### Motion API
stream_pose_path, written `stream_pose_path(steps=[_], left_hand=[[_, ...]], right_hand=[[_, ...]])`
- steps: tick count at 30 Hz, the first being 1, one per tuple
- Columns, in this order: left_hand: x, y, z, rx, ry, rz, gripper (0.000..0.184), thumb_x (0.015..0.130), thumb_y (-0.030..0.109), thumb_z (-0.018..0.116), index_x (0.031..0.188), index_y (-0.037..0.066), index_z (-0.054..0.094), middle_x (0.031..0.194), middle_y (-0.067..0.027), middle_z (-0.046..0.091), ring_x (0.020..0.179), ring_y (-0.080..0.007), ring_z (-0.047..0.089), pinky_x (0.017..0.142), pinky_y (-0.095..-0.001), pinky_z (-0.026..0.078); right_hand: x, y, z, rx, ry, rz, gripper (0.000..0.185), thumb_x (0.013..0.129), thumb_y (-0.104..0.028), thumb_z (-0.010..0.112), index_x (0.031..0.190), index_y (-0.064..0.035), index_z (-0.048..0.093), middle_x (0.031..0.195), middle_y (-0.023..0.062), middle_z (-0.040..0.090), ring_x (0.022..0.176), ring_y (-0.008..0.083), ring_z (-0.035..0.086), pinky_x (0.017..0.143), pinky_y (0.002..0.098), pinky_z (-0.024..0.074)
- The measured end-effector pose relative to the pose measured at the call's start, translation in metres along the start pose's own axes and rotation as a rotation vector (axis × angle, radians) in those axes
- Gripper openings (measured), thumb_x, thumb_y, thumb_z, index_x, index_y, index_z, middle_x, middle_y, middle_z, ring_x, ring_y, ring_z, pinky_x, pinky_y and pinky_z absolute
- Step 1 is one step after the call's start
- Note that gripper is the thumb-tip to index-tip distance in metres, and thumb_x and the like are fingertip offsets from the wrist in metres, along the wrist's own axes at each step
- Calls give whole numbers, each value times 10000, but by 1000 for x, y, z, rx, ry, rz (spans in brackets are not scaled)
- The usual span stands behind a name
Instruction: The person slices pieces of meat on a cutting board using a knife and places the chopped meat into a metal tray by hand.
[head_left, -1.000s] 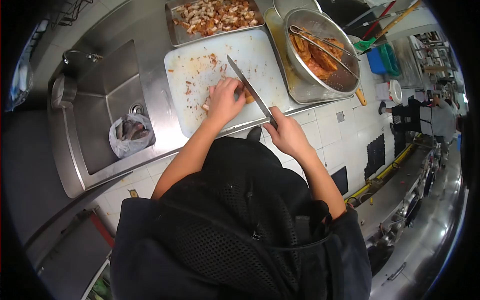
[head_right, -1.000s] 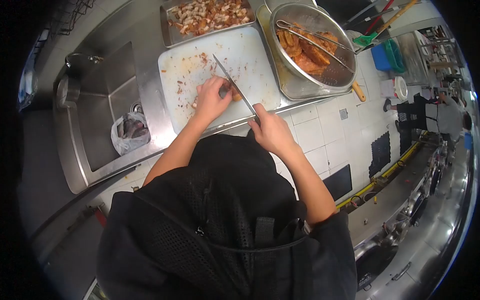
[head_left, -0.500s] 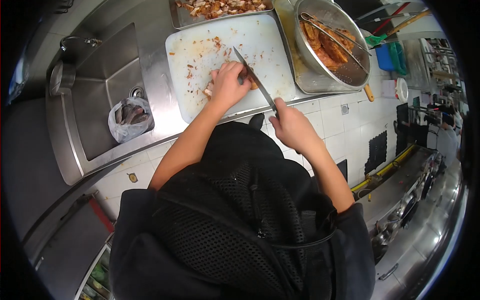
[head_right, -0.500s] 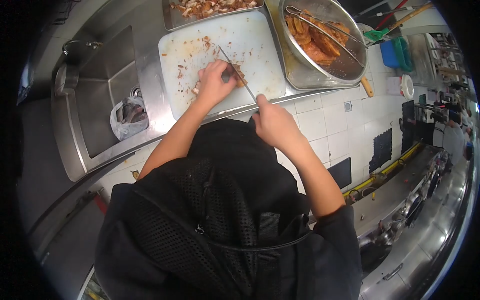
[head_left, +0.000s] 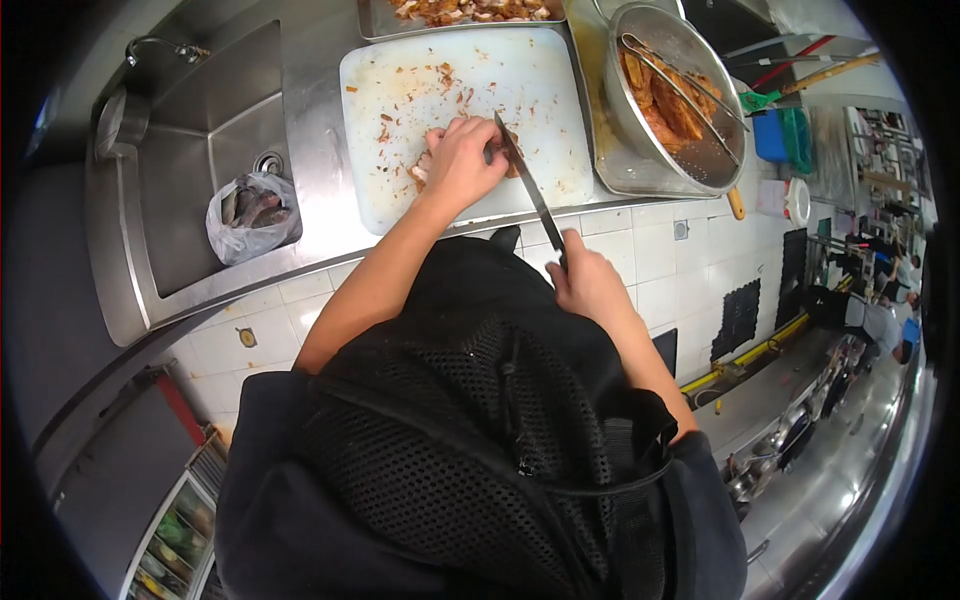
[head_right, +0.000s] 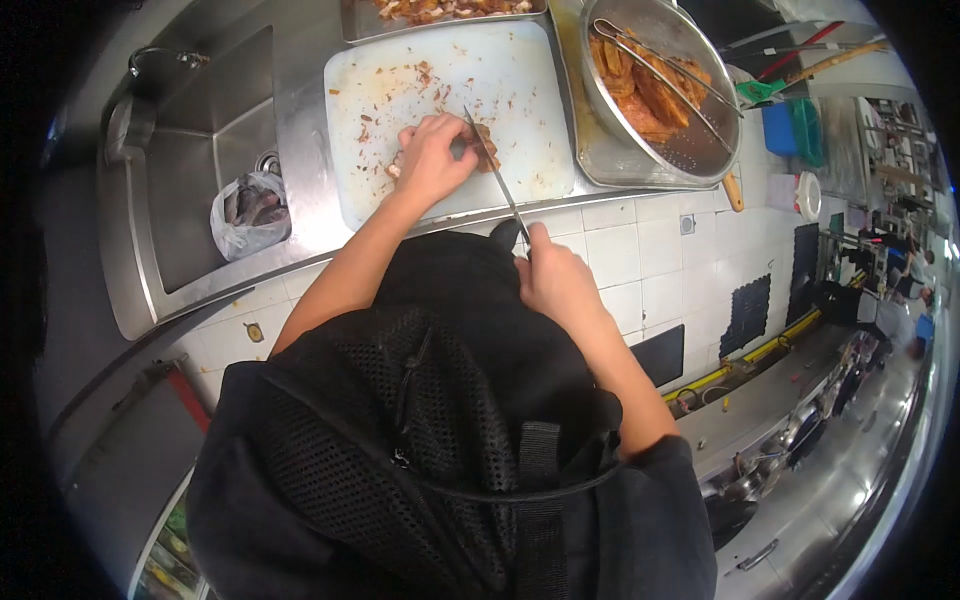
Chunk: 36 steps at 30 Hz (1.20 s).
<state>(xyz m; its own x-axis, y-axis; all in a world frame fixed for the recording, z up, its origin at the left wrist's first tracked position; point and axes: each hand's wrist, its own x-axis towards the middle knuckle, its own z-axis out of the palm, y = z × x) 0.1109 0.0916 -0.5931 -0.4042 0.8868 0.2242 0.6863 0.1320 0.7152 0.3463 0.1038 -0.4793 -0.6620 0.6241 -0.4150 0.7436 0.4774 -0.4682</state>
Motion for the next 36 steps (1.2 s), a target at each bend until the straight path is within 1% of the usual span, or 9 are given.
stream_pose_path(steps=[3,8,15,17,20,24,29,34,36], left_hand=[[1,-4,0,3,14,29,142,779,169,736,887,109,665,965,-26,688,1046,-251,617,916,-462,337],[1,-7,-2,15,-33,12,147,778,179,738,890,111,671,972,-17,689,1058,-245,615,912,-466,336],[-2,-4,-6,57,-33,21,177,782,190,738,938,120,690,1015,-12,690,1075,-240,610,976,-486,344],[0,-6,-8,52,-43,13,184,783,189,737,949,123,692,1018,-13,689,1080,-238,608,988,-490,345],[1,-8,-5,72,-70,50,180,785,185,737,947,123,690,1005,-11,683,1087,-233,603,987,-495,347],[1,-9,-6,58,-71,57,162,786,181,740,927,121,687,979,-10,673,1088,-228,599,995,-494,341],[9,-10,-15,46,-102,77,166,784,153,754,928,112,683,974,-21,686,1045,-260,631,968,-462,385],[107,13,-40,-323,256,207,132,847,167,736,961,101,724,999,-86,698,1015,-328,636,882,-491,471],[151,41,-45,-347,280,317,137,878,151,699,1000,92,719,1040,-95,695,1058,-323,629,911,-501,458]], right_hand=[[7,-1,6,27,-50,43,323,942,-111,674,1169,40,501,860,338,691,852,534,686,763,619,532],[89,-4,43,110,174,-75,301,953,-132,670,1134,46,508,860,331,700,848,535,688,775,623,533],[28,-21,23,61,114,15,296,961,-148,669,1129,38,510,842,316,707,856,531,698,766,610,540],[4,-23,7,-33,-94,179,303,965,-151,670,1144,43,520,869,317,712,872,519,707,771,596,550],[36,-13,37,40,87,58,320,966,-161,676,1161,51,535,908,321,719,901,516,710,800,591,555],[88,-13,58,84,65,183,338,967,-176,678,1171,58,547,930,319,722,923,513,709,826,593,556],[89,-4,55,122,88,152,321,968,-189,675,1143,46,542,935,320,722,931,515,707,844,597,556],[86,-8,54,125,101,165,305,971,-190,666,1123,38,535,930,321,722,923,513,708,841,588,561],[87,-9,56,107,91,178,290,974,-188,651,1118,36,535,922,316,725,912,509,711,832,588,564]])
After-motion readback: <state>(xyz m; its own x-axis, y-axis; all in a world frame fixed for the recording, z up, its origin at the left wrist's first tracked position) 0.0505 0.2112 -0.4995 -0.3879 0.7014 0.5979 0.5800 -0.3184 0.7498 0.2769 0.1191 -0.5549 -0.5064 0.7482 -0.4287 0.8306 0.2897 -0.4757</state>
